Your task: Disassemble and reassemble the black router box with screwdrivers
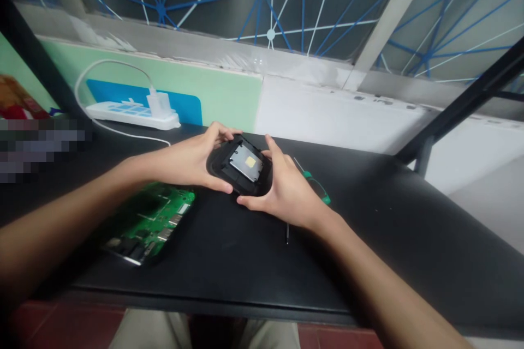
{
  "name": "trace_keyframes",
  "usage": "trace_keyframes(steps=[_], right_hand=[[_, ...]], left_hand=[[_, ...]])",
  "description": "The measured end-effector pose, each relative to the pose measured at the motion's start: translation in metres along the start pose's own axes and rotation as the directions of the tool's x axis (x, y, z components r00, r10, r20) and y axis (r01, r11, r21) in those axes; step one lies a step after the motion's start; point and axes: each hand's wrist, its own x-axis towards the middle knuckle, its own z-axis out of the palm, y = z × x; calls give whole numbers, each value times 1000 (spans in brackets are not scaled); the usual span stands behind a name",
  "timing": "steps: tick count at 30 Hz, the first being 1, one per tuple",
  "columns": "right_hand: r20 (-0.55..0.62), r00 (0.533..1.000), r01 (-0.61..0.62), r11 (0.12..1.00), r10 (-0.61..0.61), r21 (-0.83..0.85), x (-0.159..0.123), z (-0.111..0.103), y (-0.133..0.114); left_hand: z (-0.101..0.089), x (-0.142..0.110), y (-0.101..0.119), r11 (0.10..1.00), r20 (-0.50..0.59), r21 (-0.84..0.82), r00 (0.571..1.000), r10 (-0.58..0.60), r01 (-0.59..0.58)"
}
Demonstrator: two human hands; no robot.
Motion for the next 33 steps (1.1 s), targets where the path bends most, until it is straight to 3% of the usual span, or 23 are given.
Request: trace_keyframes(steps=[13, 24, 33], right_hand=[[17, 1000, -22, 1000, 22, -14, 0, -2, -1], [65, 991, 121, 991, -118, -59, -1, -11, -2], [104, 983, 158, 984, -149, -83, -2, -14, -7]], left_hand=[[-1, 1, -1, 999, 65, 23, 997, -48, 47], [-13, -6, 16, 990, 144, 136, 988, -53, 34], [-8, -7, 22, 972, 183, 230, 983, 7, -50]])
